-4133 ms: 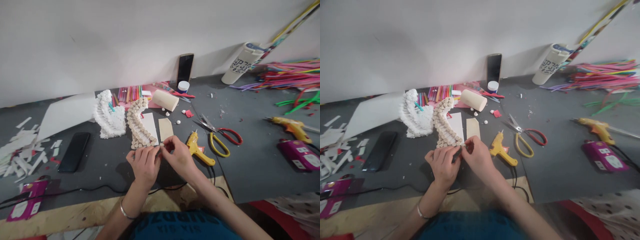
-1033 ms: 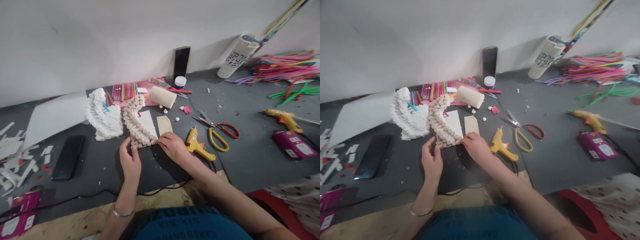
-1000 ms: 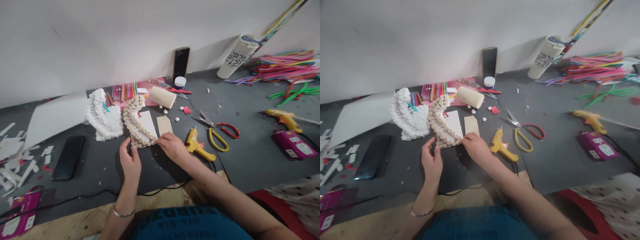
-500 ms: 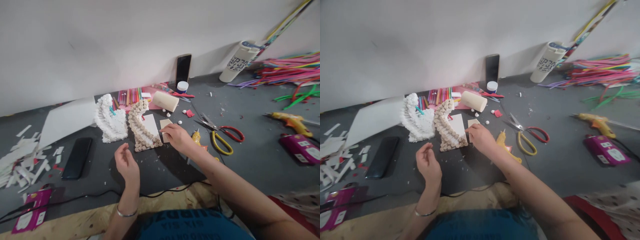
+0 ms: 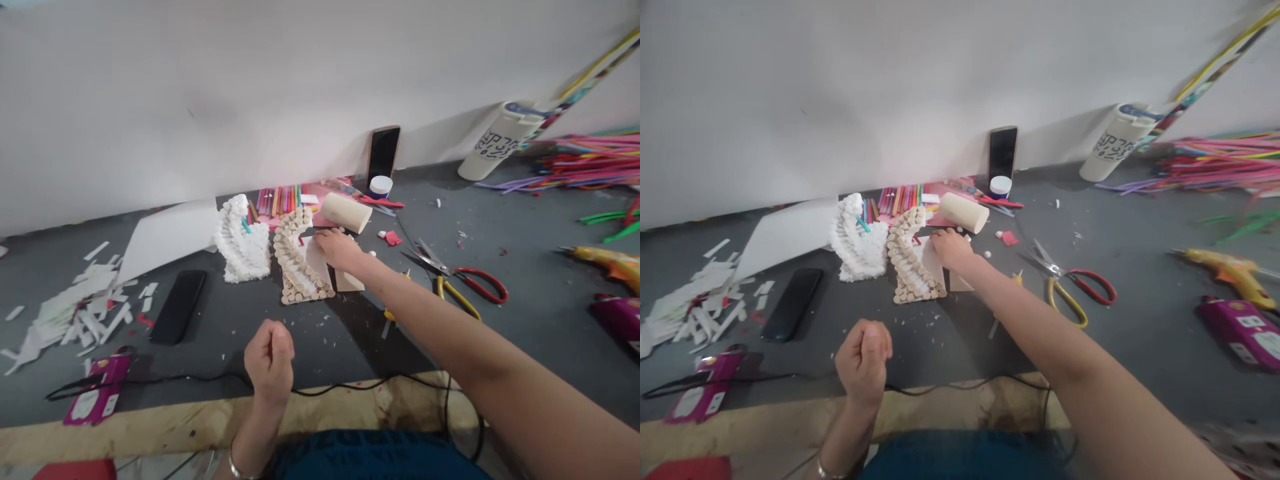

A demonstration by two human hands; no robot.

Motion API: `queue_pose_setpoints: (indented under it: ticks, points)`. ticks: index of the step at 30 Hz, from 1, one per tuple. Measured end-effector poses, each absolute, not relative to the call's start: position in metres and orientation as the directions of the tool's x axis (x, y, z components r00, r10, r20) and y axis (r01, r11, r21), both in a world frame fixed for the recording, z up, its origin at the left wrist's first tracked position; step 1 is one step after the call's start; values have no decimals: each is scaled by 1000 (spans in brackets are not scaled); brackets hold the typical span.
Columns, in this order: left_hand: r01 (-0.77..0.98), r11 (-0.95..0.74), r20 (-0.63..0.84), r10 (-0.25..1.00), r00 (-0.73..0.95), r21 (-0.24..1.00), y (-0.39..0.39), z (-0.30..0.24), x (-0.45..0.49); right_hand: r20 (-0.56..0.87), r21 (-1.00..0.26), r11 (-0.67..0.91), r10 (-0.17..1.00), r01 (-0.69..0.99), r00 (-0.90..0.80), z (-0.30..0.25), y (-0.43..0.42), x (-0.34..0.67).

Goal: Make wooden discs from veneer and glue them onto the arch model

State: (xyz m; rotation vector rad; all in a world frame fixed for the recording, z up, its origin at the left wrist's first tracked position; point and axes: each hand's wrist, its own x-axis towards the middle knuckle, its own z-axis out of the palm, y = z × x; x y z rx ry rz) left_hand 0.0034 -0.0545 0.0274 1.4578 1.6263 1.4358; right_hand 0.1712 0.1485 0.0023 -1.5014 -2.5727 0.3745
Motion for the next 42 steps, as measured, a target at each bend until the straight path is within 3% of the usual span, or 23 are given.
queue_pose_setpoints:
  ticks: [5, 8, 13, 19, 22, 25, 29, 32, 34, 36, 38, 39, 41, 42]
  points:
    - [368, 90, -47, 991, -123, 926, -69, 15, 13, -91, -299, 382, 901, 874, -425, -1, 164, 158]
    - [347, 158, -143, 987, -69, 924, -71, 5, 17, -158, -332, 301, 917, 894, -368, -4, 171, 156]
    - [319, 153, -135, 988, -77, 936, -73, -9, 18, -256, -464, 164, 916, 870, -309, -6, 176, 164]
    - [443, 49, -54, 999, -1, 895, -78, -8, 18, -294, -755, 60, 859, 653, -419, 1, 168, 181]
    - [594, -72, 51, 997, 51, 801, -82, -10, 9, -245, -879, -17, 872, 476, -423, 6, 160, 184]
    - [776, -146, 136, 988, 78, 614, -81, -20, -15, -192, -954, -78, 902, 290, -387, 15, 155, 185]
    - [934, -65, 161, 987, 8, 350, -66, -35, -44, -130, -989, -107, 953, 97, -273, 37, 154, 194]
    - [961, -60, 123, 992, 28, 271, -47, -36, -25, -98, -995, -98, 976, 6, -196, 54, 154, 203]
    - [952, -111, 56, 993, 100, 284, -37, -31, 8, -76, -994, -86, 985, -60, -155, 63, 153, 209]
    - [882, -275, 4, 955, 296, 382, -31, -24, 46, -57, -988, -74, 991, -138, -123, 69, 152, 216]
    - [698, -486, 3, 821, 570, 526, -28, -17, 71, -34, -977, -56, 994, -207, -105, 74, 151, 224]
    - [636, -528, 33, 783, 621, 563, -25, -15, 76, -19, -973, -40, 995, -228, -98, 75, 150, 228]
    - [657, -512, 111, 827, 551, 553, -14, -14, 68, 10, -969, -11, 997, -246, -81, 79, 149, 236]
    - [730, -434, 151, 894, 422, 527, -5, -15, 60, 18, -970, -1, 997, -243, -76, 80, 148, 239]
